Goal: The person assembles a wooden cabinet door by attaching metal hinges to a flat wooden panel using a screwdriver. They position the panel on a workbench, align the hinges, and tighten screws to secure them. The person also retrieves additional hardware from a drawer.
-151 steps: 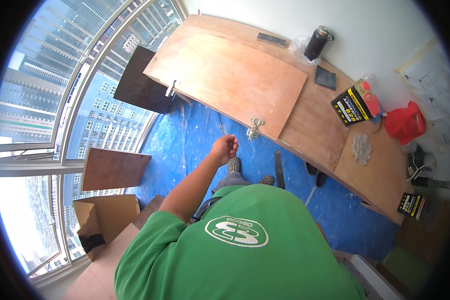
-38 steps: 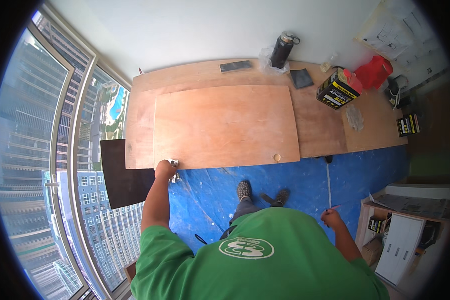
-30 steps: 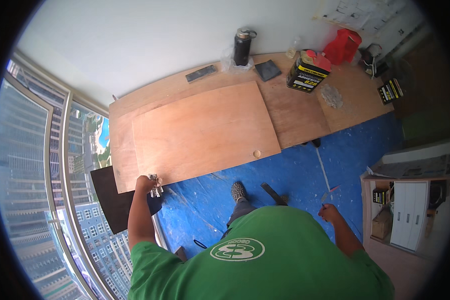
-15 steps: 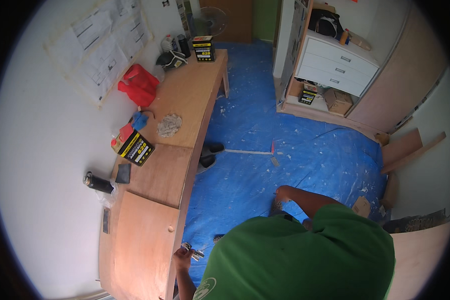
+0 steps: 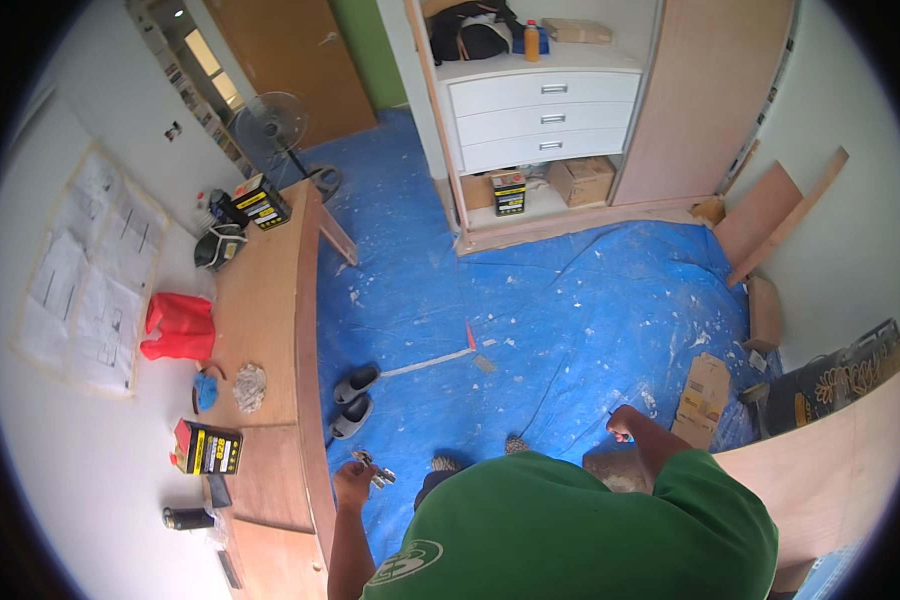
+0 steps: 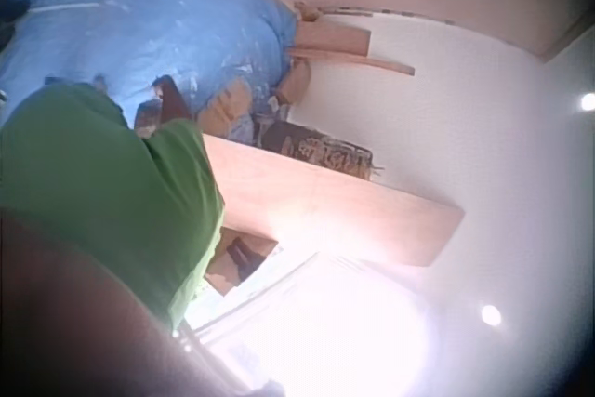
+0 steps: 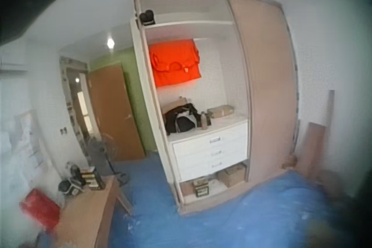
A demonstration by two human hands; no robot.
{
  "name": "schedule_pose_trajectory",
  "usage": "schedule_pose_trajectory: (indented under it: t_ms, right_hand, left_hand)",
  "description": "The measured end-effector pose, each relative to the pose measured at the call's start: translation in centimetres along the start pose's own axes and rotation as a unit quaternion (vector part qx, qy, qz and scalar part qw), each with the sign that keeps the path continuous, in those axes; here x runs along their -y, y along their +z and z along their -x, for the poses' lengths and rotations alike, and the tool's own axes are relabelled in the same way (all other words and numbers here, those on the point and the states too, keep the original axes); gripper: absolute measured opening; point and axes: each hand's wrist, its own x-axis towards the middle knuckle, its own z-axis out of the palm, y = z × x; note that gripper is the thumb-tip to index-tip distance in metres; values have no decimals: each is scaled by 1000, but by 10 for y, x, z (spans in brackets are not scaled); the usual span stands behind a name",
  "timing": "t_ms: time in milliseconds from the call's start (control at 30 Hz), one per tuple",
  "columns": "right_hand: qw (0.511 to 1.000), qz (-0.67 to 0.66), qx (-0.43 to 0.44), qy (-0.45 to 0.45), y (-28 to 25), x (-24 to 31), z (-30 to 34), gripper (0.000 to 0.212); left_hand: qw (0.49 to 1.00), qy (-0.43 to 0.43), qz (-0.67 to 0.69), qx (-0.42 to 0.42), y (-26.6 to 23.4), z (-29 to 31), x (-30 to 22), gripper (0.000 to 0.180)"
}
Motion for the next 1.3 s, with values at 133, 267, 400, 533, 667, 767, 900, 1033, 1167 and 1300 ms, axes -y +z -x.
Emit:
schedule_pose_trajectory:
  t_ms: [133, 267, 400, 533, 667, 767, 900, 1033, 1167, 1300]
  right_hand:
    - [989, 113, 77, -58, 13, -31, -12, 20]
    - [997, 20, 79, 6, 31, -20, -11, 24]
    - [956, 260, 66, -121, 10, 22, -26, 22]
    - [999, -2, 44, 26, -36, 78, -34, 18]
    - [991, 111, -40, -56, -110, 155, -48, 15]
    - [976, -170, -134, -13, -151, 217, -54, 10]
    - [932, -330, -142, -55, -201, 296, -64, 5]
    - [868, -470, -147, -67, -263, 368, -83, 10]
    - [816, -538, -82, -197, -354, 445, -122, 22]
    - [726, -603, 6, -331, -475, 535, -166, 16]
  left_hand:
    - [996, 2, -78, 51, 33, -64, 7, 31]
    - [980, -7, -160, 117, 73, -122, 35, 35]
    - [948, 68, -249, 188, 109, -205, 43, 41]
    - [952, 82, -217, 200, 123, -293, -3, 40]
    - [973, 46, -138, 178, 124, -385, -88, 38]
    - [980, 64, -119, 148, 127, -443, -150, 37]
    - [988, 77, -61, 116, 133, -487, -219, 37]
    - [986, 103, -89, 99, 143, -499, -251, 36]
    - [988, 48, -109, 95, 163, -502, -256, 36]
    - [985, -13, -163, 60, 178, -498, -276, 34]
